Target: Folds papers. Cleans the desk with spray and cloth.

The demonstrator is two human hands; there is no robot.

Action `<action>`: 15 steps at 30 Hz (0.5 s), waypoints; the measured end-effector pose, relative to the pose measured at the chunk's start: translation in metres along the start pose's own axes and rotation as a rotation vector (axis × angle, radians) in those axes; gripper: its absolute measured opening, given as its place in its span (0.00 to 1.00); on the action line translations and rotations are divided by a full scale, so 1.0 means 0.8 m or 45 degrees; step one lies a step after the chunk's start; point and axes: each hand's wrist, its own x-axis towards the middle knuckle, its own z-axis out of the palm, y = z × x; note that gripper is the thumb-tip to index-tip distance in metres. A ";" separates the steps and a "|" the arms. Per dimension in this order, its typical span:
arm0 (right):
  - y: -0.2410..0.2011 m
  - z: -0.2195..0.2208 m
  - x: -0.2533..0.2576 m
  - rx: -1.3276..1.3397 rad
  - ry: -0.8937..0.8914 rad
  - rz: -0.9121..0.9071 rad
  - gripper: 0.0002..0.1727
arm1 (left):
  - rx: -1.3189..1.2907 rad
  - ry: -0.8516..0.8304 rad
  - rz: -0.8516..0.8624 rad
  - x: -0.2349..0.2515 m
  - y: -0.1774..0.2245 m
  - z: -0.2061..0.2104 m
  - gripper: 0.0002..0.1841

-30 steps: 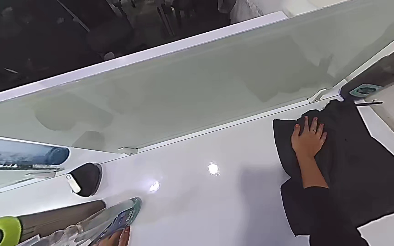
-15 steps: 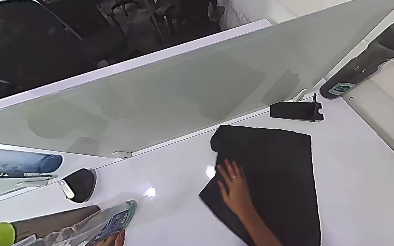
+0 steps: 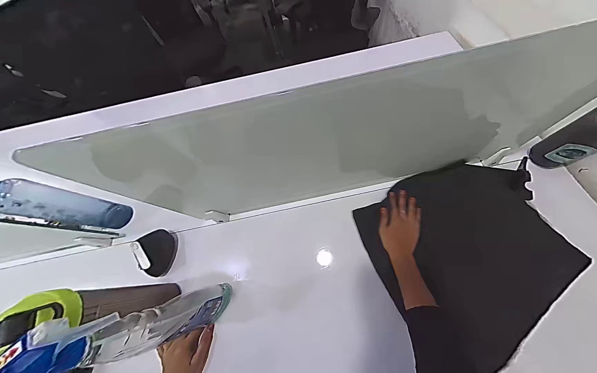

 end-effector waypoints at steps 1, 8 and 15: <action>-0.014 0.009 0.001 0.026 -0.047 -0.120 0.30 | -0.005 0.013 0.006 -0.001 0.000 0.001 0.35; 0.133 -0.048 0.001 0.112 -0.098 -0.311 0.29 | -0.013 0.069 0.006 0.000 -0.001 0.004 0.36; 0.092 -0.070 -0.101 0.002 0.105 -0.123 0.22 | -0.033 0.097 0.010 0.004 0.005 0.003 0.38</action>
